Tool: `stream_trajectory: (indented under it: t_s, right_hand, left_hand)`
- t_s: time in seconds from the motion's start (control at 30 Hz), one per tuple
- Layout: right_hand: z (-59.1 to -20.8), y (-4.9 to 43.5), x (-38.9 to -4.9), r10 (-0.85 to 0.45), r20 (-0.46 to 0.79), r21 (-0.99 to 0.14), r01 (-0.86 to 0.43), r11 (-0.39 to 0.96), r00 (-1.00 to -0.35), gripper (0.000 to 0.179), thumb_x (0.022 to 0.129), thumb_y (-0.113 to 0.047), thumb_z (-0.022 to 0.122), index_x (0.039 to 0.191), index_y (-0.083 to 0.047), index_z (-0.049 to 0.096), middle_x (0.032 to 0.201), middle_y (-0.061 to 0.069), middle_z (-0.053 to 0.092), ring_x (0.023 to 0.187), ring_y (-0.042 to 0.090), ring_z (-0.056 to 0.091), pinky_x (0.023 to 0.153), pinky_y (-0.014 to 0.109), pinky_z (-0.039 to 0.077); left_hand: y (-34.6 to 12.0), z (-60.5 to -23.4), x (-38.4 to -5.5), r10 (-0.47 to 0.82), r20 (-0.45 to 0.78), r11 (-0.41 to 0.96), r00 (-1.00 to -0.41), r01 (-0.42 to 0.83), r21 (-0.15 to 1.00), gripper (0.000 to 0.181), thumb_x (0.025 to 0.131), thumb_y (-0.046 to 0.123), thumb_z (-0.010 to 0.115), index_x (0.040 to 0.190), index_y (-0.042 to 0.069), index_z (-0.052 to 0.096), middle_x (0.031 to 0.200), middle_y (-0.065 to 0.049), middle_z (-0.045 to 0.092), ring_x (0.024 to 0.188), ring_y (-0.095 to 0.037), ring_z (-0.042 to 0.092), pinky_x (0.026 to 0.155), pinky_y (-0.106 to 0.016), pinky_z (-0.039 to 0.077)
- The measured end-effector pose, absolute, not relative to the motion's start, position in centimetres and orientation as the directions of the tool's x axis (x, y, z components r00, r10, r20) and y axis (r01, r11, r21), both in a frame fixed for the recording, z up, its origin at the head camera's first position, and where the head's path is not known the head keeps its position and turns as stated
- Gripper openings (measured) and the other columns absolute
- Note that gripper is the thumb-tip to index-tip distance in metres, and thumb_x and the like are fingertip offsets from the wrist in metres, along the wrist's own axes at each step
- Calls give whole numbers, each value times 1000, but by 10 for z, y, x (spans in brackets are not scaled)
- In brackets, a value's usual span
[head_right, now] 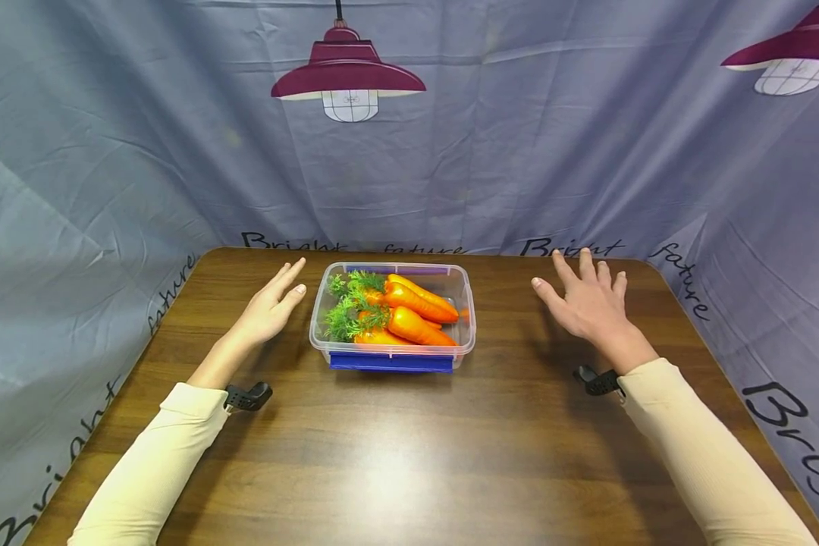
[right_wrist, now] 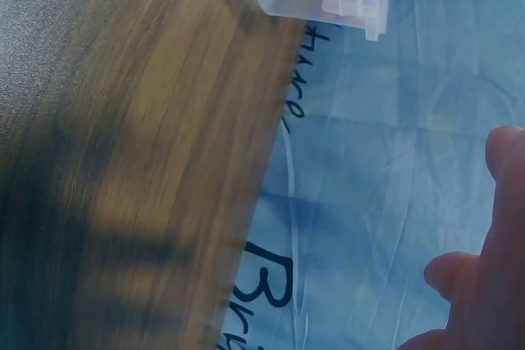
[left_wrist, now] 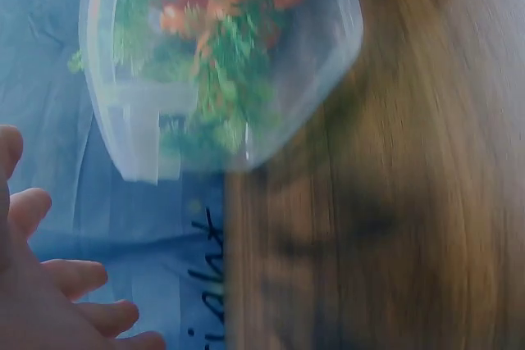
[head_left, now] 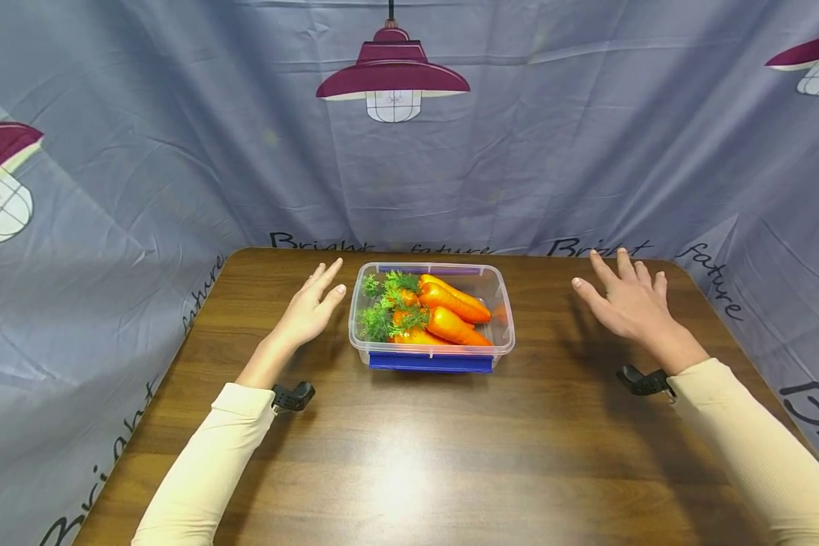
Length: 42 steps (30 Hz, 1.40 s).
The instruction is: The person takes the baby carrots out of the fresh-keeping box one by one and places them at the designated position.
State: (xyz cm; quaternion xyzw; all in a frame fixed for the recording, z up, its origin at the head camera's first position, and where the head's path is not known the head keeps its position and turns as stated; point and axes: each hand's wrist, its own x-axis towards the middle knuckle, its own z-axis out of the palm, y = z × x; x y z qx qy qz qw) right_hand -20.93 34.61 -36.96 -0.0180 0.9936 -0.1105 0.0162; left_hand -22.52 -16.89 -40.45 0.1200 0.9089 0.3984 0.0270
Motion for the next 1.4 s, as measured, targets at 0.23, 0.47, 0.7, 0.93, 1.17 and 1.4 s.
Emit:
stream_trajectory:
  t_s: [0.23,0.47,0.7,0.93,1.17,1.4]
  right_hand:
    - [-372,345,-208,-35,-48,-229,-23,973,-998,83,102,-70,21,165,-18,5,163,40,-5,143,71,3,110,84,-5]
    - [-373,344,-207,-35,-51,-229,-23,973,-998,84,101,-71,19,165,-18,6,163,40,-4,143,71,4,111,84,-6]
    - [-371,346,-209,-36,-59,-227,-21,974,-998,83,101,-70,19,165,-19,4,163,39,-5,143,71,4,110,84,-8]
    - [-371,347,-208,-33,-64,-213,-19,977,-997,83,101,-70,19,165,-19,4,163,40,-3,143,70,7,111,84,-7]
    - [-371,344,-208,-49,-50,-216,-37,976,-998,82,102,-69,20,165,-20,5,163,40,1,143,69,9,111,83,-7]
    - [-367,341,-208,-60,-18,-224,-54,973,-998,81,103,-68,22,165,-18,10,163,40,5,144,67,13,113,82,-6]
  left_hand:
    - [-155,-411,-222,253,75,556,-965,208,805,57,109,26,43,163,15,27,170,-16,22,159,-38,14,127,-62,16]
    - [-148,-420,-219,259,39,412,-965,147,899,54,110,21,43,161,11,30,169,-15,25,157,-39,20,127,-59,19]
    - [-139,-427,-219,258,-4,310,-966,79,947,53,110,19,42,160,10,31,170,-15,22,150,-44,34,123,-59,31]
    - [-134,-432,-218,234,-45,248,-971,15,969,51,108,18,45,159,14,37,169,-14,23,149,-40,35,117,-55,40]
    - [-136,-439,-219,238,-90,131,-967,-60,990,52,107,13,43,159,11,35,170,-20,15,148,-42,36,107,-54,51]
    - [-135,-442,-219,212,-70,143,-975,-39,989,51,107,14,44,157,13,38,169,-20,21,151,-42,33,111,-62,45]
